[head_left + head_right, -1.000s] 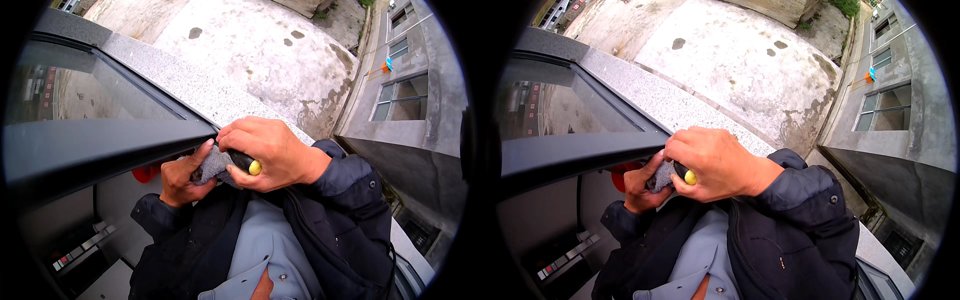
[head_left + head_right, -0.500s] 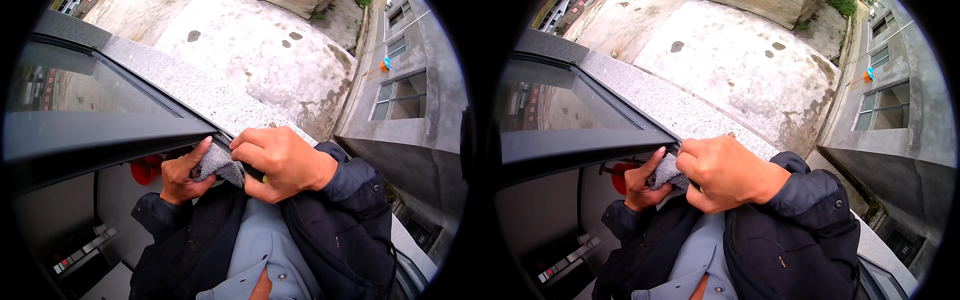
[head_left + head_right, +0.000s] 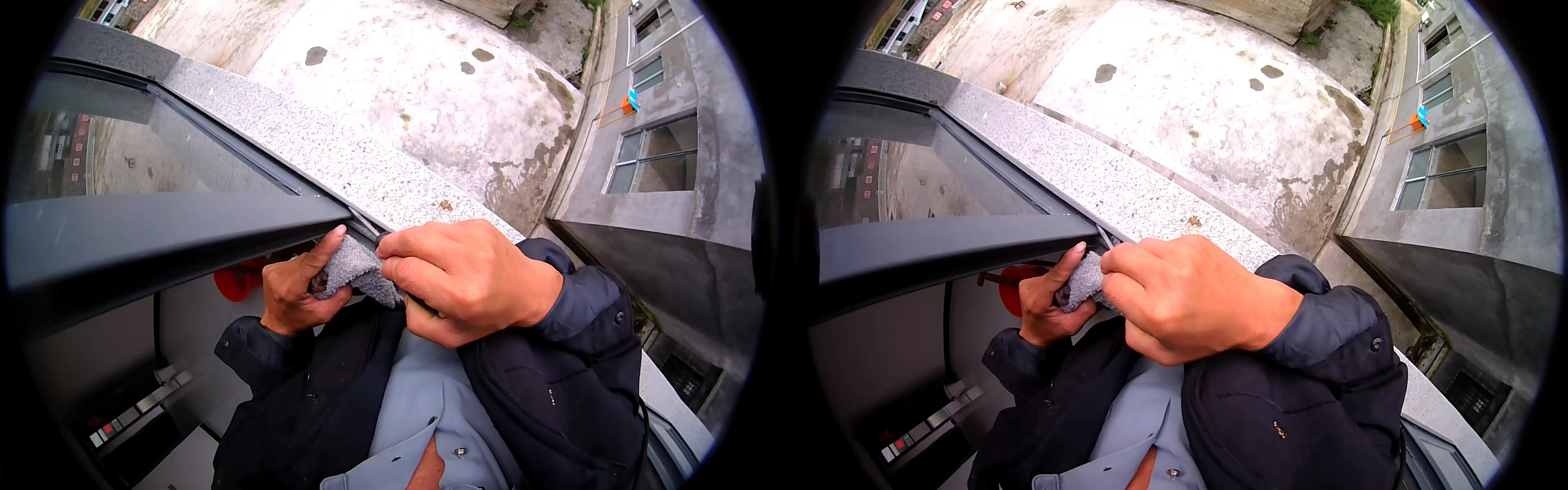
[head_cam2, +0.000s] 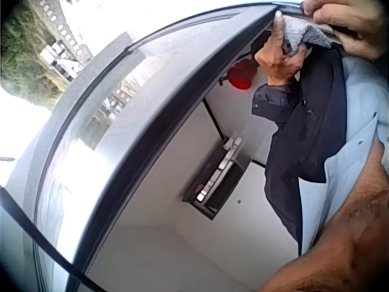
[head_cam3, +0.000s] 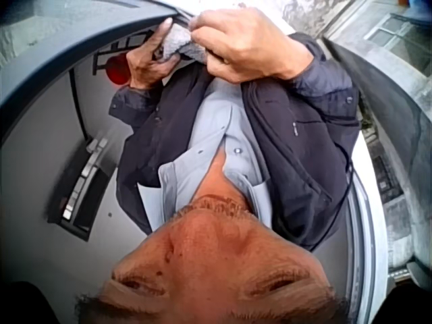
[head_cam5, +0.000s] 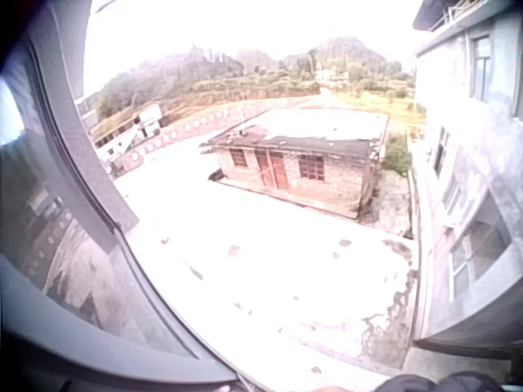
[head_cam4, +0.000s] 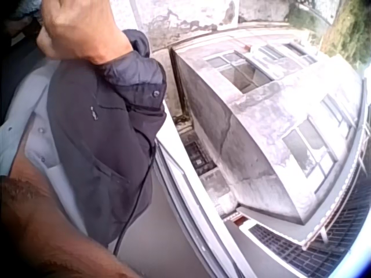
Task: The person wipes the window frame with a cloth, then uses a screwdriver to adjust screws along the window track. The person works on the window frame from an elevated position.
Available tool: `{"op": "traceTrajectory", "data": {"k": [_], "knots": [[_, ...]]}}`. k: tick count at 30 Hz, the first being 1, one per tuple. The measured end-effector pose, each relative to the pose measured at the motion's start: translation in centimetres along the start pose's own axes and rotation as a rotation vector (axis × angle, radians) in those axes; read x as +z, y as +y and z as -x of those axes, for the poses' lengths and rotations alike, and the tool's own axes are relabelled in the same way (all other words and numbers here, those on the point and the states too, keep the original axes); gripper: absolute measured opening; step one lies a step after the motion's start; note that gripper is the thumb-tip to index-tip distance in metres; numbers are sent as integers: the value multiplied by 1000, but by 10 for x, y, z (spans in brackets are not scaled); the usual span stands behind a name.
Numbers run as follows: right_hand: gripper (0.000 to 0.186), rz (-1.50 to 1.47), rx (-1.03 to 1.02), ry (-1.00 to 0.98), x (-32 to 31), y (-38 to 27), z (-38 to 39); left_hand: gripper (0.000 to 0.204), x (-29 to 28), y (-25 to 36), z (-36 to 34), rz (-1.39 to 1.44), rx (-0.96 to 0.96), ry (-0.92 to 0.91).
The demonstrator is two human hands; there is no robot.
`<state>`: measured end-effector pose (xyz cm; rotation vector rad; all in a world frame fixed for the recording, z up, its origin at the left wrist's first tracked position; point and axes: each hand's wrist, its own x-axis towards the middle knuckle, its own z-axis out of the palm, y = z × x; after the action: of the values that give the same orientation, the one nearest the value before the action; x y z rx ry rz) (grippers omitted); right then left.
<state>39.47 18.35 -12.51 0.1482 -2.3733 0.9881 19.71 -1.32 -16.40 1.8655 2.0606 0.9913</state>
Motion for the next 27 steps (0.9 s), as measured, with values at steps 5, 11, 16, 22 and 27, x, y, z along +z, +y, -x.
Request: {"op": "traceTrajectory", "data": {"k": [5, 11, 16, 22, 27], "knots": [[27, 10, -5, -47, 2, 1, -1, 88, 0, -1, 0, -10, -3, -1], [29, 26, 8, -115, 11, 9, -7, 88, 0, -2, 2, -3, -18, -4], [31, 64, 32, -211, 20, 12, -11, 88, 3, -4, 0, -8, 11, 22], [26, 86, 3, -231, 20, 0, -10, 87, -1, -3, 3, -2, -25, -18], [21, 85, -57, -231, 7, -9, -9, 85, -1, -5, 6, 18, -41, -32]]}}
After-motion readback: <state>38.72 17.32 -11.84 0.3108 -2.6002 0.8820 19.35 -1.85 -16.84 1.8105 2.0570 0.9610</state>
